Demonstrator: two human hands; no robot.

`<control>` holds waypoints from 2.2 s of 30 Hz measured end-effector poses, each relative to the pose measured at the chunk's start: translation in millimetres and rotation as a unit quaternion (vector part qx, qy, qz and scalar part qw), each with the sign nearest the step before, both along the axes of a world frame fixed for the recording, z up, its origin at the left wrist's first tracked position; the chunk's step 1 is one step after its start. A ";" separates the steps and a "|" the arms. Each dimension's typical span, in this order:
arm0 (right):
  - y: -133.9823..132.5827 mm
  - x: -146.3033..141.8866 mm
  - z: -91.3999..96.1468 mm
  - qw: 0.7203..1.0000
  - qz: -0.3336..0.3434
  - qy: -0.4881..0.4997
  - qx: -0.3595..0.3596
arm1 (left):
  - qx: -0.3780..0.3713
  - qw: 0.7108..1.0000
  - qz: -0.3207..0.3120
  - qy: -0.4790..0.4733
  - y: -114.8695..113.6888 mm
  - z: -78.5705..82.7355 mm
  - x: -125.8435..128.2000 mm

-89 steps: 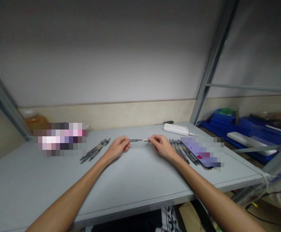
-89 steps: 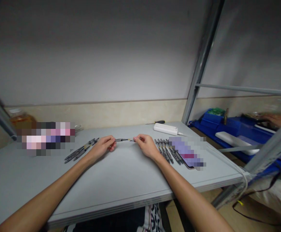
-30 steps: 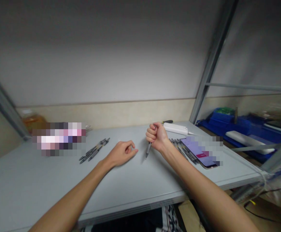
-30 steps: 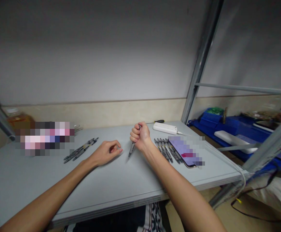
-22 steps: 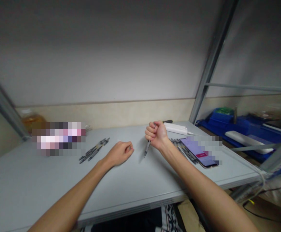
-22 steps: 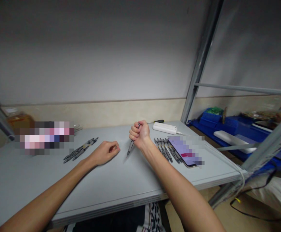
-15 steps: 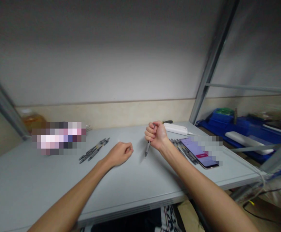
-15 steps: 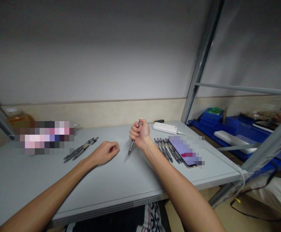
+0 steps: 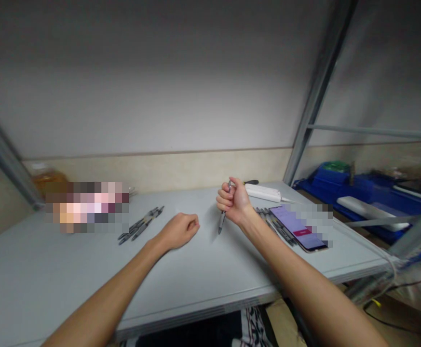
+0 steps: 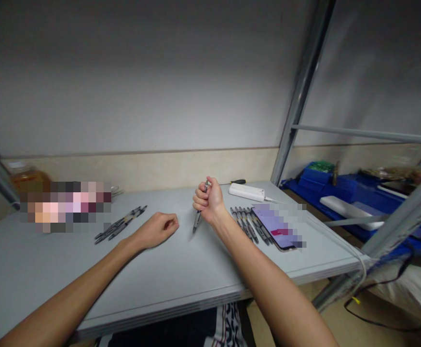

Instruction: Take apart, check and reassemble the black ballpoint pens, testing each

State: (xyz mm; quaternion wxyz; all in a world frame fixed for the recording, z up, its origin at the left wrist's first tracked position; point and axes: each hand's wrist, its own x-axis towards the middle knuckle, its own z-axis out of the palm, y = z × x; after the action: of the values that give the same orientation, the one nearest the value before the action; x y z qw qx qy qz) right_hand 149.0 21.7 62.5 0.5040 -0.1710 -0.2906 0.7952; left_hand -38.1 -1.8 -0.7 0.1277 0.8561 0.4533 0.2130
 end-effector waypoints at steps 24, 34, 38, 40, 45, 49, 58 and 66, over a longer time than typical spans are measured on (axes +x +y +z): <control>0.8 4.1 -5.3 0.994 -0.058 -0.092 0.003 | 0.001 1.000 -0.001 0.014 -1.9 1.2 -0.6; 9.0 26.2 -26.4 0.860 -0.168 -0.454 0.161 | -0.002 1.000 0.002 0.022 -2.4 2.4 -0.4; 21.6 50.9 -34.7 0.626 -0.211 -0.699 0.273 | -0.001 1.000 0.003 0.024 -1.9 2.5 -0.8; 25.8 62.4 -37.6 0.527 -0.208 -0.767 0.302 | 0.000 1.000 0.002 0.023 -1.8 2.3 -0.9; 25.6 77.9 -48.1 0.432 -0.161 -0.843 0.277 | 0.000 1.000 0.000 0.021 -3.0 2.7 -1.1; 19.1 80.5 -54.7 0.398 -0.169 -0.860 0.270 | 0.000 1.000 0.001 0.020 -4.1 4.4 -0.9; 11.9 83.6 -44.5 0.347 -0.169 -0.881 0.274 | 0.014 0.999 0.002 0.037 -2.9 4.3 -1.6; 4.5 66.6 -40.4 0.381 -0.172 -0.852 0.316 | 0.120 0.962 0.198 0.146 -1.5 16.5 -7.2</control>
State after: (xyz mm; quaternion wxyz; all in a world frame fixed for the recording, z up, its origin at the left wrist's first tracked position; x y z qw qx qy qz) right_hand 215.6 26.2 22.1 0.1354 -0.6334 -0.7616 -0.0206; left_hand -45.3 -3.2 15.8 -0.0882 0.7802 0.5983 0.1597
